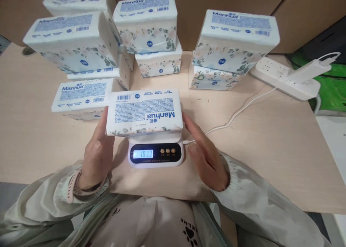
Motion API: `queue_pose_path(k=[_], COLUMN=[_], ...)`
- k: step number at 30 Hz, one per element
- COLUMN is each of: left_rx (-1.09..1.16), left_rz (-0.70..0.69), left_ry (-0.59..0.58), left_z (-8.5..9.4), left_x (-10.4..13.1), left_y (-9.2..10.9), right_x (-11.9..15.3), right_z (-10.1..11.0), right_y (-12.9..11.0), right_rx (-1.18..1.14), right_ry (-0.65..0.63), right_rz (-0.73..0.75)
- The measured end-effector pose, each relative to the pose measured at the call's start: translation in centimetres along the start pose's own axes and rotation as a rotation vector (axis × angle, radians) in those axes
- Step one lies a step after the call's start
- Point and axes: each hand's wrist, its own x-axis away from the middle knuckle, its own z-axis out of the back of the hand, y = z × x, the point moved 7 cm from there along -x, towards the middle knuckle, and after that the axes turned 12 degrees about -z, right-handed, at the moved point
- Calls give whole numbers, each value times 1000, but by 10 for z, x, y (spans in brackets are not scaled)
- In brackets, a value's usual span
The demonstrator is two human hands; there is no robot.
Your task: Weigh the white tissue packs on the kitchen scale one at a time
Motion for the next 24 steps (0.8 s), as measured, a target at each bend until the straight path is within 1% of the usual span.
queue_pose_path(k=[6,12,17,24], left_rx=[-29,-30,-26,0], left_rz=[7,23,23,31], left_ry=[5,34,27,48], left_z=[0,5,6,7], left_x=[0,3,5,6], left_y=[1,-1,-3,-4], right_x=[1,3,4,3], right_z=[0,2,0,2], right_y=[-4,3,7,5], right_rx=[19,37,28,14], right_ry=[-9,16,80,44], right_rz=[11,28,66,28])
